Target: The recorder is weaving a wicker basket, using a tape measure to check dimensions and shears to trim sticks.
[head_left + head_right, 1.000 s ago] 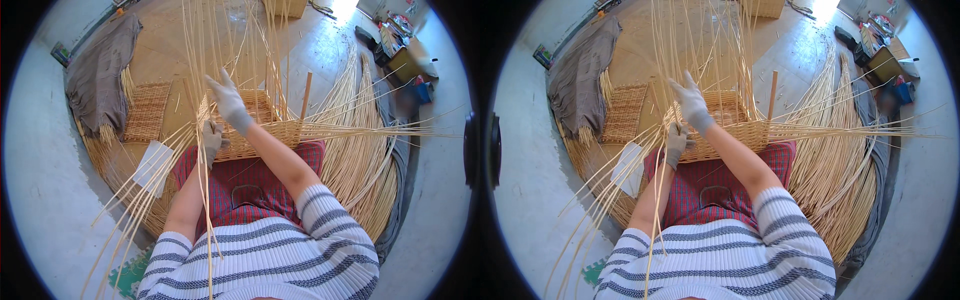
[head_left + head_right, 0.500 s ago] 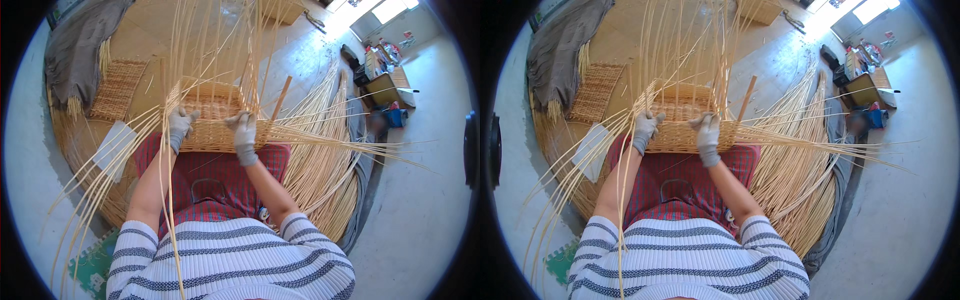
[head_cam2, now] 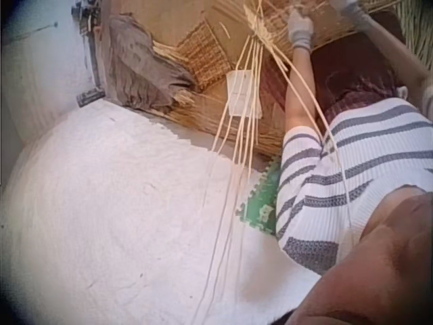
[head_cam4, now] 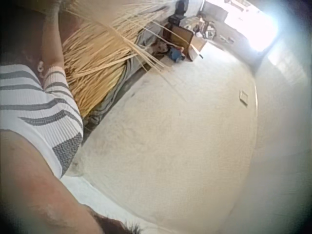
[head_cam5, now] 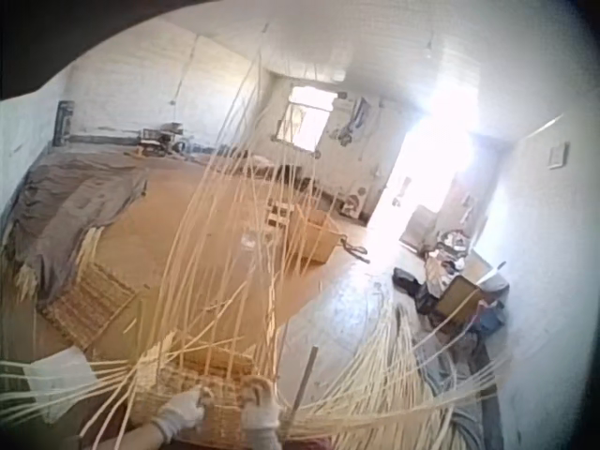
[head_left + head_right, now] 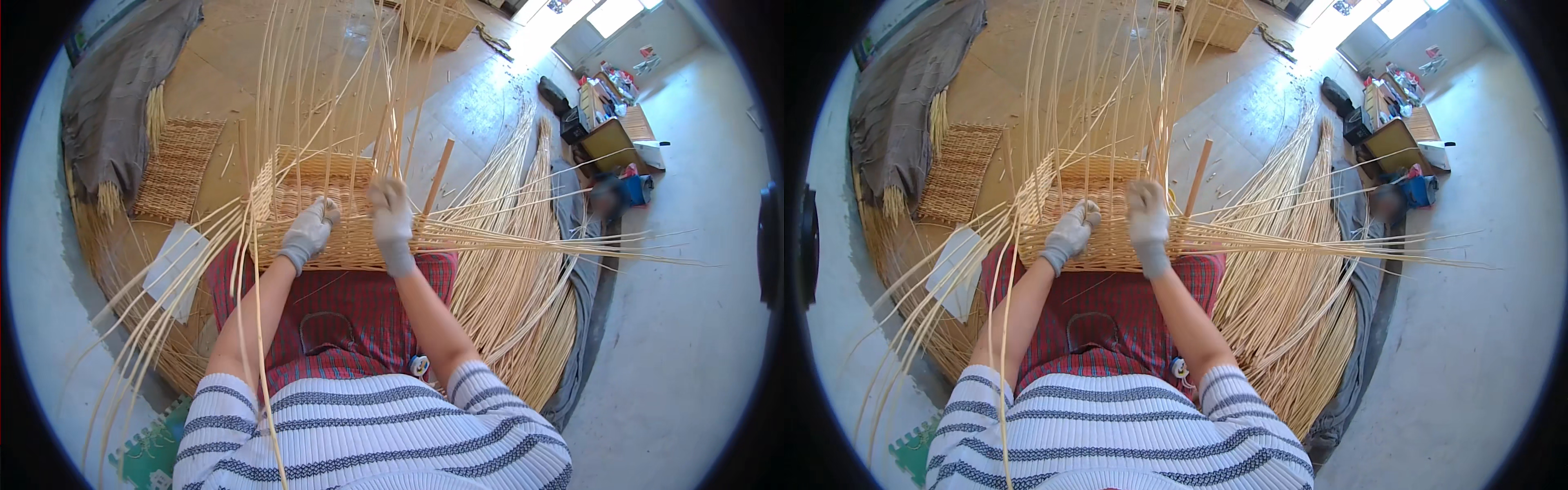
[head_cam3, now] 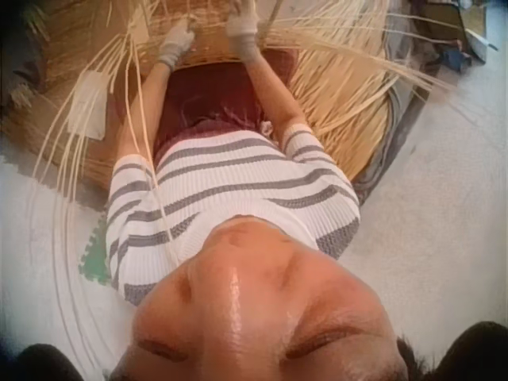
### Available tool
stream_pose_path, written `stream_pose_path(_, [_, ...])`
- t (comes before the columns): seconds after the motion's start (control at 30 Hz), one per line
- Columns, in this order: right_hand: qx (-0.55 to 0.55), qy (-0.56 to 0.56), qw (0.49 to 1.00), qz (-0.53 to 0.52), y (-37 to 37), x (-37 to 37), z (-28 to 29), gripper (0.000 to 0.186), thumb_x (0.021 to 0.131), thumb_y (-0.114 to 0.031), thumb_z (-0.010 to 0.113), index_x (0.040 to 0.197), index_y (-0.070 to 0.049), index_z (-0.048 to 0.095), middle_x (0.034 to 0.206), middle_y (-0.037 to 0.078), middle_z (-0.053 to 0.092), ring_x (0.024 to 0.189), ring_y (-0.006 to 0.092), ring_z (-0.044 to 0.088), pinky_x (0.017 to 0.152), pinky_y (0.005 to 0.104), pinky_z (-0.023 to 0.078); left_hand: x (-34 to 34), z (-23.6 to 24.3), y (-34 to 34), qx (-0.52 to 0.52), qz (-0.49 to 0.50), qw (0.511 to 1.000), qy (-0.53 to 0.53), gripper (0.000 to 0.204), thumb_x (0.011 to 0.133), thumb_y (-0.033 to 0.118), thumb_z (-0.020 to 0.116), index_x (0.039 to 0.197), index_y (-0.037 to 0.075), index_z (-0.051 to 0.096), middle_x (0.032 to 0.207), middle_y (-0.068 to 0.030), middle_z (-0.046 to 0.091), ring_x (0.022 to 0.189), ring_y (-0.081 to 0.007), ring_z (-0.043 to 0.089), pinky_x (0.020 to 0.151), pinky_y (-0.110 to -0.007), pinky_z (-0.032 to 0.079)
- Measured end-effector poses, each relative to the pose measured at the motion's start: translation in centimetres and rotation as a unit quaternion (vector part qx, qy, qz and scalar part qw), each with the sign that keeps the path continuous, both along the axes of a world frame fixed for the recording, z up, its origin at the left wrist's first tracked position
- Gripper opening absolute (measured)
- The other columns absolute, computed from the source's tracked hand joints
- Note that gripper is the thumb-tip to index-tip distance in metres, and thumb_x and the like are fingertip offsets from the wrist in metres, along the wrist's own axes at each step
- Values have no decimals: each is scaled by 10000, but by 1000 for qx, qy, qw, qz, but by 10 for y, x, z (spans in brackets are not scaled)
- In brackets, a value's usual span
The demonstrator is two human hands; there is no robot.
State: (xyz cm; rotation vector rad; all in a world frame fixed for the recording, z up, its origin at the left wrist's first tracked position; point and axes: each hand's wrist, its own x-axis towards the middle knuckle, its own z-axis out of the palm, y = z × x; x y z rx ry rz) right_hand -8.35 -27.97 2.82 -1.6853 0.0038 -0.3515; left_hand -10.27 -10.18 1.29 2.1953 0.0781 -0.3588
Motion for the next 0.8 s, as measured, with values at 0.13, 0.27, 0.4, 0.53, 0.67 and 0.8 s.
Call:
stream_pose_path(0.13, [-252,-171,950,63,19,52,30,454,1067,-66,561,1518,-51,504,1486,99,603,1145,268,720,998,363,561,6,-7,-4,46,63,993,-93,306,1086,354,589,1251,101,638,890,-174,709,806,-282,711,791,-440,562])
stream_pose_path(0.27, [191,41,981,-20,-52,5,-31,341,1091,-110,558,1429,-66,568,1363,102,660,1045,234,739,791,358,609,2,1,1,-115,64,988,86,277,1057,317,685,1242,114,655,829,-105,648,770,-177,653,707,-340,545])
stream_pose_path(0.4, [260,120,958,-36,-132,-73,-76,244,1075,-132,631,1314,-88,624,1101,85,742,835,148,713,609,304,571,3,21,-18,-46,140,946,-287,340,1044,200,691,1356,113,587,914,-96,679,803,-190,677,660,-341,547])
stream_pose_path(0.53, [135,133,973,-132,-123,-57,-30,231,1032,-73,668,1263,-67,680,1155,101,745,860,154,704,680,292,571,16,26,-76,-182,0,982,-47,272,1083,235,607,1297,72,566,887,-158,697,566,-266,657,591,-431,559])
stream_pose_path(0.67, [-262,-195,945,-1,-71,37,29,499,992,-23,639,1484,-72,573,1268,154,681,1079,232,693,1007,430,543,18,17,-104,-108,39,991,62,257,1083,308,604,1151,60,615,793,-165,702,500,-265,663,560,-439,558])
stream_pose_path(0.8, [12,-98,994,-54,-93,26,31,490,1038,-95,595,1518,-52,502,1243,161,689,1007,256,726,924,428,578,23,4,-99,-129,44,986,92,335,1051,396,644,1082,62,642,762,-161,693,541,-277,675,562,-435,542])
